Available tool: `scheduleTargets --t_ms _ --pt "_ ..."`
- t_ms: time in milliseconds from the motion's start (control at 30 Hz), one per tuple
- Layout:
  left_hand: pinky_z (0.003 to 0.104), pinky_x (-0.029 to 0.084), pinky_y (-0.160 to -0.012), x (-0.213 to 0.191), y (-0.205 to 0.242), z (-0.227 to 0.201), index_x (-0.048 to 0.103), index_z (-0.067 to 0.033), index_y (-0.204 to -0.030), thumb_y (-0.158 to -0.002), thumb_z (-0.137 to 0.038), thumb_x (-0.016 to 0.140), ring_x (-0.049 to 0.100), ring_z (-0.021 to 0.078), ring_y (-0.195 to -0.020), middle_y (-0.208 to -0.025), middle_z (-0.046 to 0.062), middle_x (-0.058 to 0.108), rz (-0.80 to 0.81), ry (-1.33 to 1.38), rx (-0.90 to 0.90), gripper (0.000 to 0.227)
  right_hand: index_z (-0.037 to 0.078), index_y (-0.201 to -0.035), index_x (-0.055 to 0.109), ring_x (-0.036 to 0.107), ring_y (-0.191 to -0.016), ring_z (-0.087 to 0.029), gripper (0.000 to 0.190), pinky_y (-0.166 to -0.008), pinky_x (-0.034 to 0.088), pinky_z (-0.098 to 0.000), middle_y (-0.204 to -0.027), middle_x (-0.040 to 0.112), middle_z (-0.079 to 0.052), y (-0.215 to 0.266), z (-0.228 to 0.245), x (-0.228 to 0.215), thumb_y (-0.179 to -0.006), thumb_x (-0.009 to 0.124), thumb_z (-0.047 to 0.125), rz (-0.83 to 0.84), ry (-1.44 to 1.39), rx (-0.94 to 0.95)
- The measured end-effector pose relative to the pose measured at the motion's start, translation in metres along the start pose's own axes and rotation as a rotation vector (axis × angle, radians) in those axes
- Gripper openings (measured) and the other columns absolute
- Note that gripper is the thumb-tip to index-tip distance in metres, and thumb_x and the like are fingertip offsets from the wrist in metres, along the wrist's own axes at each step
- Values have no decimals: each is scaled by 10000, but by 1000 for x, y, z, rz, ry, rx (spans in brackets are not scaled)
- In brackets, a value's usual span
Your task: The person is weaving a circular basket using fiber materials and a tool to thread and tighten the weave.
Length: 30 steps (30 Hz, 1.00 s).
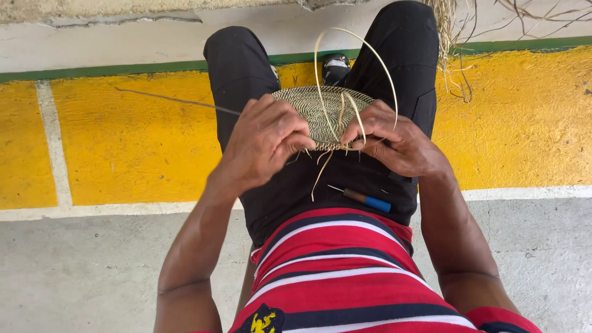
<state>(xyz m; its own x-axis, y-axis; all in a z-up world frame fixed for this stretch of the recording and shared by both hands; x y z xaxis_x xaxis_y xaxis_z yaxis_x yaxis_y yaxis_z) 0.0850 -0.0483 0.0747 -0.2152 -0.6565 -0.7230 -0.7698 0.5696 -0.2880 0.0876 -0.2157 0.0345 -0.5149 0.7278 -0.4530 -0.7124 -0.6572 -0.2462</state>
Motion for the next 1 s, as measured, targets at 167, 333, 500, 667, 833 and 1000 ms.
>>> scheduleTargets --t_ms 167,333,500,667,833,1000 --pt "435 435 -927 -8 16 -12 627 -114 -1062 -905 -259 800 575 267 -1020 -1057 40 612 -147 -41 -42 276 74 -1151 699 634 -984 -199 184 -936 459 -360 -1050 703 -39 -4 -1 -5 -970 710 48 -42 -61 -5" --pt "425 439 -932 -1 26 1 620 -130 -1158 -910 -230 820 582 256 -1044 -1095 25 614 -194 -77 -27 334 72 -1151 690 628 -1013 -195 181 -949 457 -362 -1074 700 -42 -6 0 -7 -972 713 59 -62 -78 -21" --pt "419 424 -890 -3 29 8 577 -142 -1193 -851 -284 861 571 255 -1010 -1084 19 618 -268 -114 -2 466 69 -1146 705 602 -981 -182 182 -896 479 -336 -1076 701 -33 -5 -8 -9 -965 722 60 -100 -84 40" --pt "425 454 -929 -12 27 -1 560 -131 -1220 -889 -259 861 584 258 -1041 -1105 23 604 -344 -149 26 465 61 -1125 709 573 -946 -176 179 -883 471 -338 -1058 714 -36 -7 -10 -11 -950 742 45 -113 14 48" --pt "422 463 -878 -15 36 -1 588 -107 -1113 -847 -221 873 567 266 -984 -1059 42 604 -338 -85 -89 406 73 -1146 711 596 -985 -177 195 -896 484 -332 -1065 700 -27 -5 -10 -11 -954 739 57 -133 -41 42" --pt "401 485 -855 -2 42 8 599 -83 -1022 -894 -125 863 591 251 -957 -990 32 607 -325 18 -211 296 79 -1128 708 598 -982 -181 198 -887 486 -329 -1066 705 -31 -3 -11 -10 -935 752 64 -126 -42 32"
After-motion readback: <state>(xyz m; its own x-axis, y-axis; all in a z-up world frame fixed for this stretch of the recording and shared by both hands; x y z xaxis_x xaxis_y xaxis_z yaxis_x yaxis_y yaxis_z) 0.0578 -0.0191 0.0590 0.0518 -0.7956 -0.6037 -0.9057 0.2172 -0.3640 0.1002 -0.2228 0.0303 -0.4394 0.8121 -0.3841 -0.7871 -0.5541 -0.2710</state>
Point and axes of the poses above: each hand's wrist, its own y-axis away from the middle knuckle, its own x-axis out of the palm, z = x × y, the point moved 10 cm from there along -y, towards the middle knuckle
